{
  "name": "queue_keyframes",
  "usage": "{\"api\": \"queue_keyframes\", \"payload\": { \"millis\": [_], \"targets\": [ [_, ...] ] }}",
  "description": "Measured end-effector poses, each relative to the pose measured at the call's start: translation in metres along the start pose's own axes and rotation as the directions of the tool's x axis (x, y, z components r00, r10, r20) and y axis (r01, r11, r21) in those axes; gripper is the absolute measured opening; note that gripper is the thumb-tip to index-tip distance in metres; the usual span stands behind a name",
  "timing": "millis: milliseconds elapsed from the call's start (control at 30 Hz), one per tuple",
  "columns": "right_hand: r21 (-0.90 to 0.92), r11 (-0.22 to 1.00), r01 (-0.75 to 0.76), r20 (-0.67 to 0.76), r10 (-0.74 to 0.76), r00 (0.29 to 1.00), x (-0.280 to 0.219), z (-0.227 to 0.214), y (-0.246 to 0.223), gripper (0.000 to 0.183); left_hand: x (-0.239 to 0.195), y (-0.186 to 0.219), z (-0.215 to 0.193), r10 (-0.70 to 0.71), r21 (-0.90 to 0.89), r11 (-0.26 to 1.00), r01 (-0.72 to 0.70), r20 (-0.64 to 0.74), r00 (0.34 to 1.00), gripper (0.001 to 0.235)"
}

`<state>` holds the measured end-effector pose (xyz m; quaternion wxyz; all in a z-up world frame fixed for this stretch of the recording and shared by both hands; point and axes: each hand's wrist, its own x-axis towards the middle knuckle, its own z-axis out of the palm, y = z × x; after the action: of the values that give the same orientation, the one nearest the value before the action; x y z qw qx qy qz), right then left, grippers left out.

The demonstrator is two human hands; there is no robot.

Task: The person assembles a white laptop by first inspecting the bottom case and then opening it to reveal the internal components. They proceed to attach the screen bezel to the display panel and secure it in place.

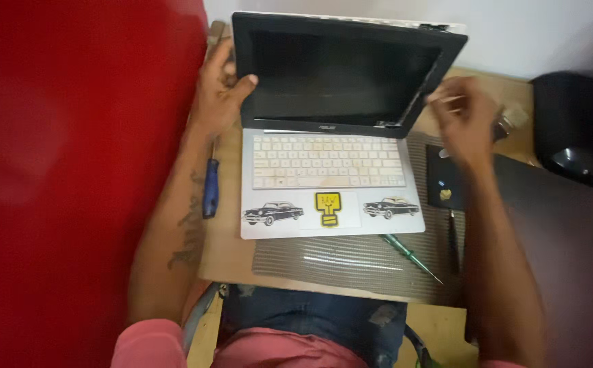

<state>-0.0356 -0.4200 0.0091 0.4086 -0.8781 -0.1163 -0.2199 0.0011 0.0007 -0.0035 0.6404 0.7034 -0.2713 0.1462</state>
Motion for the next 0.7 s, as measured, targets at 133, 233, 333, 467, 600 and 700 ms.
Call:
{"api": "queue_keyframes", "payload": {
  "millis": [133, 233, 333, 467, 600, 700],
  "targets": [
    [0.0, 0.996, 0.088, -0.016, -0.088, 0.996, -0.001, 0.02, 0.013, 0.031, 0.001, 0.003, 0.0, 0.112, -0.033, 0.993, -0.111, 0.048, 0.993, 0.048],
    [0.054, 0.992, 0.114, -0.107, -0.107, 0.988, 0.007, 0.028, 0.011, 0.034, 0.001, 0.006, -0.003, 0.097, 0.128, 0.987, -0.099, 0.015, 0.995, 0.045],
    [0.004, 0.997, 0.077, -0.09, -0.077, 0.993, 0.006, 0.024, 0.006, 0.033, 0.002, 0.007, -0.002, 0.052, 0.073, 0.996, -0.053, 0.013, 0.999, 0.032],
    [0.003, 0.99, 0.14, -0.068, -0.14, 0.988, 0.005, 0.025, 0.014, 0.035, 0.0, 0.005, -0.003, 0.071, 0.092, 0.993, -0.071, 0.011, 0.997, 0.034],
    [-0.02, 0.992, 0.125, -0.046, -0.126, 0.991, 0.005, 0.024, 0.016, 0.035, -0.002, 0.006, -0.004, 0.008, 0.201, 0.98, -0.002, -0.026, 1.0, 0.038],
    [-0.044, 0.993, 0.113, -0.041, -0.115, 0.993, 0.006, 0.024, 0.021, 0.037, 0.0, -0.011, -0.008, 0.045, 0.051, 0.998, -0.046, 0.016, 0.999, 0.044]
  ]
}}
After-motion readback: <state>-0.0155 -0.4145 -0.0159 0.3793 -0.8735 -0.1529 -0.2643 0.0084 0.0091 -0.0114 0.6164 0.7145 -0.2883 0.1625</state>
